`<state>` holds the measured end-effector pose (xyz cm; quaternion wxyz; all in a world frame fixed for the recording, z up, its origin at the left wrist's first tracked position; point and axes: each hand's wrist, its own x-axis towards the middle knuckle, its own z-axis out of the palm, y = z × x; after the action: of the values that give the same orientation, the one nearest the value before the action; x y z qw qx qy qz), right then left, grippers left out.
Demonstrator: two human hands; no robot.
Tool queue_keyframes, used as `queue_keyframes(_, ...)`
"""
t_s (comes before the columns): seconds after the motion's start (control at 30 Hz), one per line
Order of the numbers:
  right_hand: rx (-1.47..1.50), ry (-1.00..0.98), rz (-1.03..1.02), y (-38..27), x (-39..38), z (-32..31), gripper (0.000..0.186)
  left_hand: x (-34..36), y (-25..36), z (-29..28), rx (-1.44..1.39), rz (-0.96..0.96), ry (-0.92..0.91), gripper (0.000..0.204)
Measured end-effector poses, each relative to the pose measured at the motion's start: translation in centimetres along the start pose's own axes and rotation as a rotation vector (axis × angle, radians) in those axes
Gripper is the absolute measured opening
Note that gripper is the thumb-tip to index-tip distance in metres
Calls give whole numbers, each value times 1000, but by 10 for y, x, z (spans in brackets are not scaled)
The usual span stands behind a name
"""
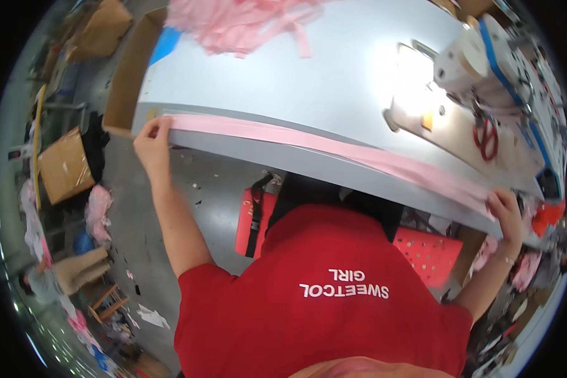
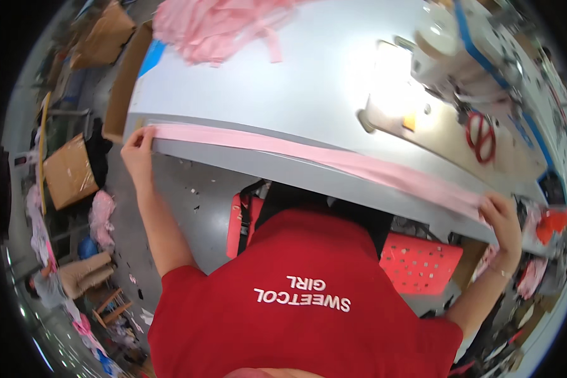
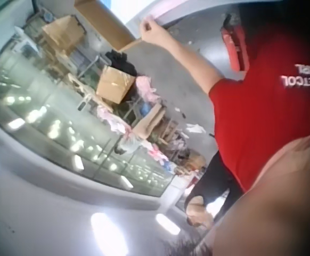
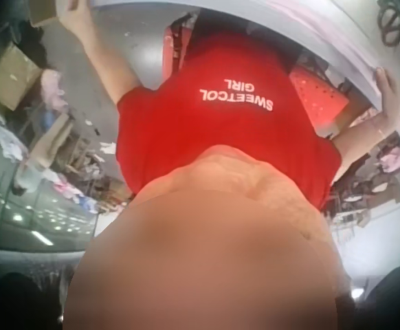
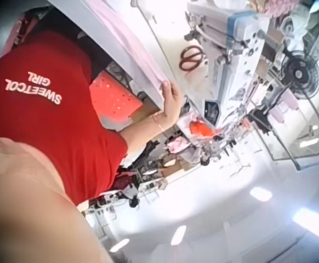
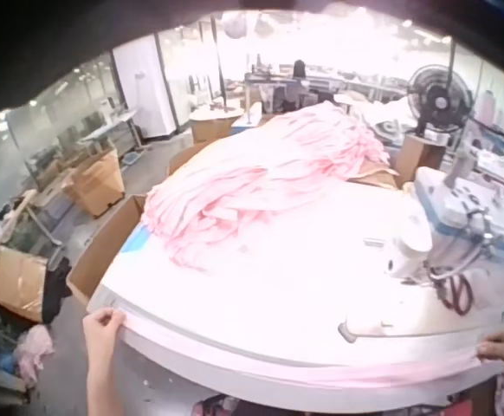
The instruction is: Sewing pink fabric straps using an industrial sewing machine.
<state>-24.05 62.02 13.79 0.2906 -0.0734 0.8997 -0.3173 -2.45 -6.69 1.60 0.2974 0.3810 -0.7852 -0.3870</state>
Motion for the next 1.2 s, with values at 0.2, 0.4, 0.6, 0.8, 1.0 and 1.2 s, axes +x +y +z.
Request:
queue_keyframes(0.2,-963,616,-249,-38,2,61,30,2,-12,-6,213,136,81,31)
queue_keyframes(0.4,-364,478,-701,-110,35,175,30,20,-14,-14,144,10,-104,22)
queue_keyframes(0.6,-353,435,-778,-116,54,192,32,-12,19,-4,-181,123,27,14)
queue_keyframes(0.8,171,217,-965,-198,57,226,21,-94,120,68,-583,136,-389,27)
queue_keyframes(1.0,483,79,-996,-236,74,260,14,-118,151,74,-825,184,-502,27)
queue_keyframes(1.2,602,-92,-1022,-239,87,267,13,-116,143,73,-903,223,-456,30)
